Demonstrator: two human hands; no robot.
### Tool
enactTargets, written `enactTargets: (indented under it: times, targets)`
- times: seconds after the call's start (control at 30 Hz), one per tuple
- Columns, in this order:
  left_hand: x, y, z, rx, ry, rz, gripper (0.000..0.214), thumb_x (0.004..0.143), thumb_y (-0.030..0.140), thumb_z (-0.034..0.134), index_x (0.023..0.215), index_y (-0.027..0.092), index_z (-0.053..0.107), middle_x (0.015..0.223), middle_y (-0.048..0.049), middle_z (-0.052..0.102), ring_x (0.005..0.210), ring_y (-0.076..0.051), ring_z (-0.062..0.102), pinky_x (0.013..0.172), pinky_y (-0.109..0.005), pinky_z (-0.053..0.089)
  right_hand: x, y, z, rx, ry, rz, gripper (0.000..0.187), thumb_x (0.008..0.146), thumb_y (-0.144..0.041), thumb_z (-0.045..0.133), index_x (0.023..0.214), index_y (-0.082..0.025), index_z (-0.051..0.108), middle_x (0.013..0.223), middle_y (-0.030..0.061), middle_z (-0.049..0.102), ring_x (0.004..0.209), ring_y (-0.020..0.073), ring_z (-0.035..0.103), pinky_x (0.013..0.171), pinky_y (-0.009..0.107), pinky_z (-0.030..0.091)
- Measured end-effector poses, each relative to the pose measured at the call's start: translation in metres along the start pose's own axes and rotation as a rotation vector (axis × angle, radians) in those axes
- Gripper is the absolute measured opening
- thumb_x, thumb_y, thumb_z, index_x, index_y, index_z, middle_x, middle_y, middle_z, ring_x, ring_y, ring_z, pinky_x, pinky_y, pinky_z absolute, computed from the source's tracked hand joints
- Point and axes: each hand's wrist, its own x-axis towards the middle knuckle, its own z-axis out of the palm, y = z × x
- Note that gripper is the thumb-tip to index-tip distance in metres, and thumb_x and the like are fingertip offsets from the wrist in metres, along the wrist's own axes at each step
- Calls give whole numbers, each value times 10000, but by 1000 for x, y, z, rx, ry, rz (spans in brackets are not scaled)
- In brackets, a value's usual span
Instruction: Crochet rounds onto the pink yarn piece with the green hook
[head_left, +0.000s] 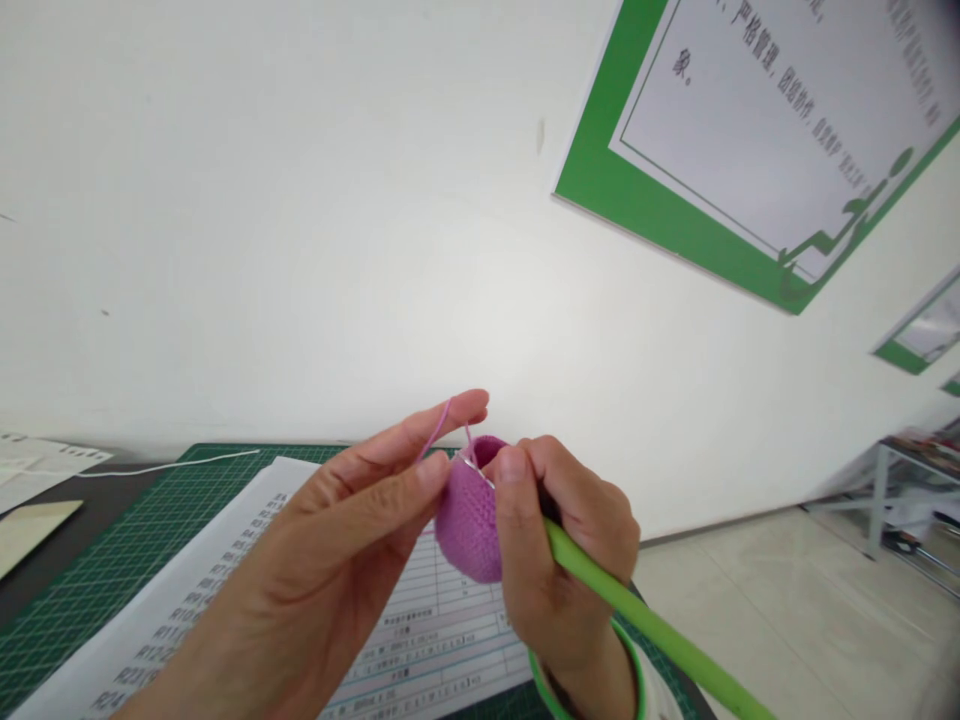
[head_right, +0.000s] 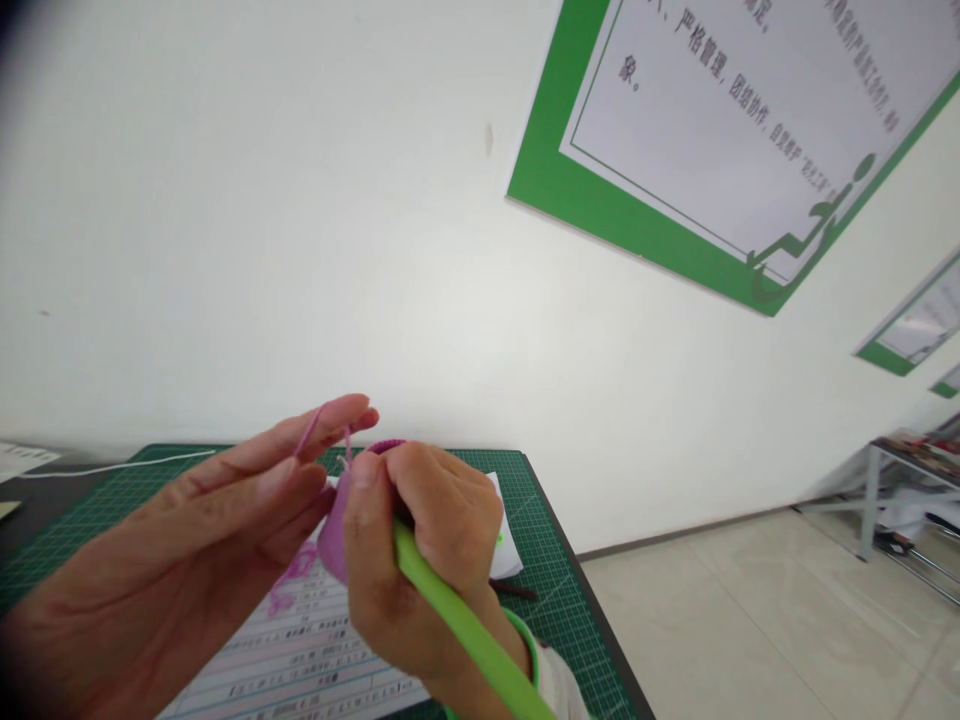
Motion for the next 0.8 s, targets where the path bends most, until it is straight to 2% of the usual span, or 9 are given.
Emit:
enactTargets:
  times: [0.13, 0.27, 0.33, 0.43, 0.63, 0.7, 0.8]
  targets:
    - [2, 0, 2, 256, -84, 127, 323, 744, 311, 816, 1063, 356, 789, 1023, 18, 826, 1040, -211, 710, 840, -180, 578, 3, -2, -9, 15, -39, -46, 286, 929, -188, 531, 652, -199, 461, 512, -80, 439, 418, 26, 380, 403, 186, 274]
    - [3, 1, -1, 466, -84, 207, 391, 728, 324, 825, 1110, 388, 767, 767, 15, 822, 644, -179, 712, 526, -189, 584, 5, -3, -14, 11, -35, -59, 271, 928, -198, 533, 661, -205, 484, 510, -74, 465, 421, 36, 400, 410, 191, 302]
    - [2, 1, -2, 496, -67, 215, 432, 701, 306, 843, 1118, 386, 764, 741, 9, 817, 586, -184, 696, 456, -193, 561, 5, -3, -17, 2, -54, -59, 257, 927, -213, 539, 672, -210, 510, 514, -66, 487, 431, 46, 414, 418, 204, 318]
    - [-1, -1, -5, 404, -107, 151, 437, 701, 263, 848, 1104, 411, 762, 788, 23, 816, 667, -188, 727, 516, -181, 582, 4, -7, -20, 40, -65, -74, 234, 916, -211, 548, 682, -213, 532, 539, -61, 520, 449, 55, 425, 425, 219, 333]
    - [-6, -1, -10, 176, -303, 49, 408, 763, 219, 812, 1094, 448, 749, 925, 86, 822, 857, -162, 768, 719, -164, 608, 1, -15, -22, 190, 0, -57, 158, 825, -190, 633, 683, -199, 564, 557, -52, 537, 499, 75, 474, 466, 237, 397]
    - [-8, 1, -6, 168, -292, 5, 396, 752, 207, 818, 1071, 434, 761, 918, 78, 822, 830, -154, 768, 696, -158, 607, -1, -15, -24, 235, -44, 7, 140, 797, -185, 663, 692, -205, 573, 559, -49, 557, 505, 85, 499, 457, 234, 414]
    - [-14, 5, 5, 154, -179, -35, 380, 672, 222, 876, 991, 410, 791, 835, 53, 819, 720, -128, 744, 620, -131, 579, -3, -14, -25, 280, -95, 100, 133, 822, -206, 650, 708, -218, 583, 568, -44, 567, 511, 97, 514, 460, 234, 438]
